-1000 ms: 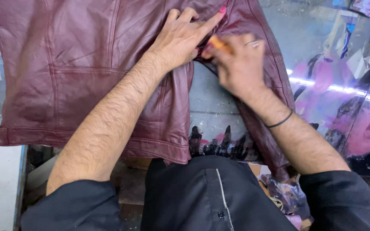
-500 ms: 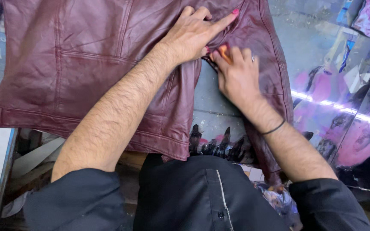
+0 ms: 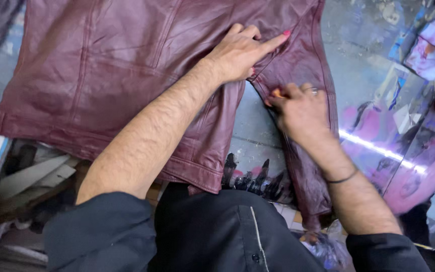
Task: The person rubs a dye-loaded sponge along the sleeve and shoulder of a maroon leather jacket laid on a glass work table, repositioning the jacket to reach new sections. They then pour liquid dye from a red bottle onto the sponge and continue applying it to the jacket.
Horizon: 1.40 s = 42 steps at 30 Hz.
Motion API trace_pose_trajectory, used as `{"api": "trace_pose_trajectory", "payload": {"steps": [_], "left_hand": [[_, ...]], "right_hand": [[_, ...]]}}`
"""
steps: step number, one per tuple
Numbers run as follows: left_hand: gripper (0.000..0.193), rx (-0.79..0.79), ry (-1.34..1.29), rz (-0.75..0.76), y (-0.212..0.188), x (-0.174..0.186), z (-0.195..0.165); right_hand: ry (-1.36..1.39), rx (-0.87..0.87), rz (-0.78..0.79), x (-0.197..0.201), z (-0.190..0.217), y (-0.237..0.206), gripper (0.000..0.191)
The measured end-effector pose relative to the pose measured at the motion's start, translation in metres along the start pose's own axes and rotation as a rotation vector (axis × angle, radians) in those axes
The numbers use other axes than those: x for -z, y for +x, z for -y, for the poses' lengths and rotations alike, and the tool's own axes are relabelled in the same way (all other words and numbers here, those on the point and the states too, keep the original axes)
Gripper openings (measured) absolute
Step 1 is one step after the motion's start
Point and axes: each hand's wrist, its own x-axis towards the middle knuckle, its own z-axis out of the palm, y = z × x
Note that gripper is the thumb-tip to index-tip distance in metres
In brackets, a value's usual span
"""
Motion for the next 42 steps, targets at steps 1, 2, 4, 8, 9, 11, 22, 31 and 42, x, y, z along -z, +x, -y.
{"api": "trace_pose_trajectory", "payload": {"steps": [1, 2, 4, 8, 9, 11, 22, 31, 42], "left_hand": [[0.107, -0.003, 0.004, -0.03, 0.0, 0.0, 0.0], [0.109, -0.015, 0.009, -0.058, 0.001, 0.0, 0.0], [0.109, -0.01, -0.01, -0.062, 0.001, -0.001, 0.001], [0.105, 0.0, -0.015, 0.015, 0.002, -0.003, 0.004], [0.104, 0.007, 0.005, 0.018, 0.002, -0.004, 0.004], [0.109, -0.019, -0.03, -0.012, 0.002, -0.005, 0.004], [0.114, -0.031, -0.093, -0.027, 0.002, -0.003, 0.003], [0.112, 0.009, -0.075, -0.006, 0.001, 0.0, 0.0], [0.107, -0.013, -0.087, -0.021, -0.003, 0.005, -0.003]], "right_hand": [[-0.02, 0.039, -0.004, 0.006, -0.011, -0.002, 0.036], [-0.041, 0.071, -0.011, 0.01, -0.022, -0.001, 0.037], [0.114, 0.273, -0.102, 0.011, -0.044, 0.013, 0.041], [0.389, 0.56, -0.191, -0.015, -0.054, 0.043, 0.028], [0.491, 0.471, -0.079, -0.019, -0.056, 0.043, 0.028], [0.691, 0.288, 0.144, -0.022, -0.056, 0.033, 0.029], [0.473, 0.601, 0.062, 0.017, -0.051, 0.011, 0.036], [0.542, 0.565, 0.321, 0.024, -0.05, -0.035, 0.025], [0.434, 0.376, 0.283, 0.018, -0.04, -0.068, 0.038]]}}
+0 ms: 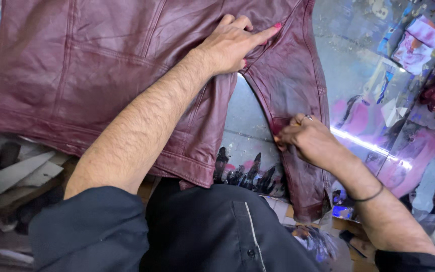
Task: The person rubs a dye-loaded sponge along the sleeve and shoulder of a maroon leather jacket laid on a glass work table, repositioning the jacket to reach new sections. They then pour liquid dye from a red bottle onto the sponge and continue applying it to the jacket.
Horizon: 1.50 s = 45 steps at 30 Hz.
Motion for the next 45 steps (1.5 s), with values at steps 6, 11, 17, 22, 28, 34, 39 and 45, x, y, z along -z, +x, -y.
{"api": "trace_pose_trajectory", "payload": {"steps": [6, 11, 17, 22, 28, 34, 39, 45], "left_hand": [[0.104, -0.019, -0.011, 0.003, -0.004, -0.001, 0.0], [0.098, -0.031, -0.099, -0.082, -0.009, -0.007, 0.003], [0.105, 0.076, -0.206, -0.041, -0.009, -0.007, 0.0], [0.112, 0.038, -0.088, -0.015, -0.009, -0.003, -0.001], [0.114, 0.015, -0.038, 0.045, -0.008, -0.003, 0.001], [0.111, -0.007, 0.012, 0.031, -0.008, -0.007, -0.001], [0.11, -0.017, 0.012, 0.019, -0.009, -0.005, 0.0], [0.109, -0.017, -0.03, 0.022, -0.01, 0.001, -0.005]], "right_hand": [[0.057, -0.107, -0.345, -0.009, 0.003, -0.005, 0.04], [0.012, -0.148, -0.036, -0.003, 0.022, -0.016, 0.037], [-0.018, -0.311, -0.674, 0.011, 0.003, 0.022, 0.038], [-0.131, -0.314, -0.862, -0.022, 0.006, 0.09, 0.033], [-0.297, -0.668, -0.435, -0.017, 0.003, 0.078, 0.021], [-0.403, -0.39, -0.612, -0.03, 0.007, 0.089, 0.041], [-0.356, -0.583, -0.677, -0.038, 0.015, 0.071, 0.029], [-0.338, -0.663, -0.524, -0.05, 0.026, 0.053, 0.026]]}}
